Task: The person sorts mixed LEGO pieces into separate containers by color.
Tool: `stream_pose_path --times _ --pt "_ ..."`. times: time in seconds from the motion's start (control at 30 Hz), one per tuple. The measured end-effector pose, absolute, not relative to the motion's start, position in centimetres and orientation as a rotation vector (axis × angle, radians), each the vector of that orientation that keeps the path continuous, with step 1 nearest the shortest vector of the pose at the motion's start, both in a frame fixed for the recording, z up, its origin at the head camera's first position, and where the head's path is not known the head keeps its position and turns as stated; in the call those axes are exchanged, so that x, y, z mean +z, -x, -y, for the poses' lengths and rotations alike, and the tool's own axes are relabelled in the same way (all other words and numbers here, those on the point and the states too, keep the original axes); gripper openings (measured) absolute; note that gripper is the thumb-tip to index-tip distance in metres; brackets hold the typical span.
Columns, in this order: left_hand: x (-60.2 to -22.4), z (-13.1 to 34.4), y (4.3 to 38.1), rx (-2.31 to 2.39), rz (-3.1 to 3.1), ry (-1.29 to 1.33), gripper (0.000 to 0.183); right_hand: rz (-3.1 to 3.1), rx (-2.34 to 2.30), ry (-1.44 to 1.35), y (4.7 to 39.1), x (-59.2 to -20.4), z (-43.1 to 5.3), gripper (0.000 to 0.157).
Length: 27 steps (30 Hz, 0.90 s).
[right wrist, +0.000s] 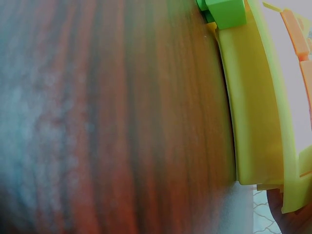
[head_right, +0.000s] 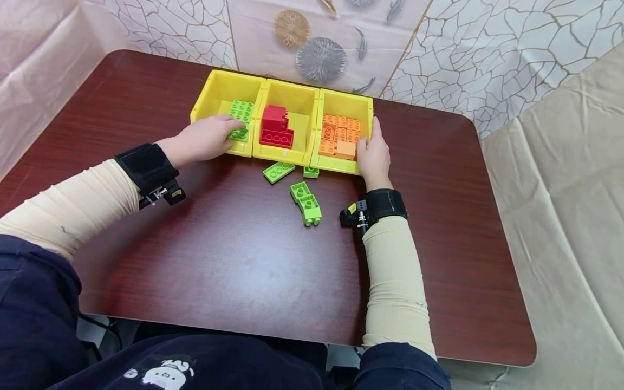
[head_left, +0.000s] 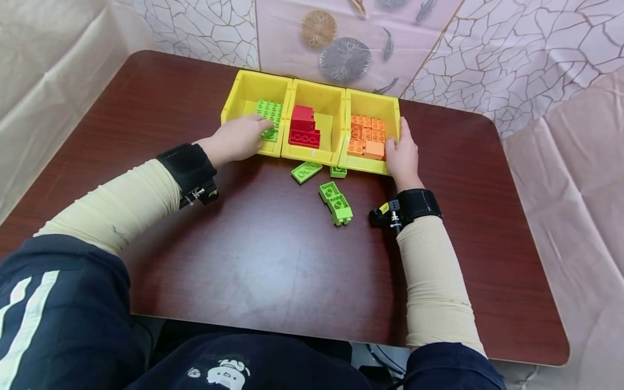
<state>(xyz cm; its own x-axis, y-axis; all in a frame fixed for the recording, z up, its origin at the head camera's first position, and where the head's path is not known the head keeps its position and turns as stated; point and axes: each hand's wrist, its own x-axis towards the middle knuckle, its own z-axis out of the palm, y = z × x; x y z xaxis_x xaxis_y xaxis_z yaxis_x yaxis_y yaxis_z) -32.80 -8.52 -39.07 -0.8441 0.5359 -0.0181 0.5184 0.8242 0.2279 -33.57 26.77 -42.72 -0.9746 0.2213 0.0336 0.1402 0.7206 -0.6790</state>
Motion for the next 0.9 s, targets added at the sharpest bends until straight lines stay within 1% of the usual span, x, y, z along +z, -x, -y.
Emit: stream_pose_path --times 0.13,0.33,0.4,0.43,0.63,0.9 --pt "-39.2 7.9 31.6 0.385 -3.066 -0.986 0.036 2.811 1.101 0.310 33.7 -42.7 -26.8 0.059" --pt "-40.1 5.6 29.3 0.462 -3.191 -1.318 0.018 2.807 1.100 0.308 33.7 -42.7 -27.0 0.059" --pt "-40.5 4.5 28.7 0.416 -3.152 -1.393 0.016 2.804 1.106 0.310 33.7 -42.7 -27.1 0.059" --pt "-40.8 4.0 28.5 0.377 -3.129 -1.421 0.018 2.801 1.111 0.311 33.7 -42.8 -27.1 0.059" --pt "-42.1 1.4 27.9 0.099 -3.048 -1.406 0.025 2.795 1.140 0.305 33.4 -43.0 -27.0 0.059" --pt "-42.6 0.6 28.0 0.089 -2.999 -1.294 0.019 2.796 1.130 0.285 33.4 -42.7 -26.9 0.058"
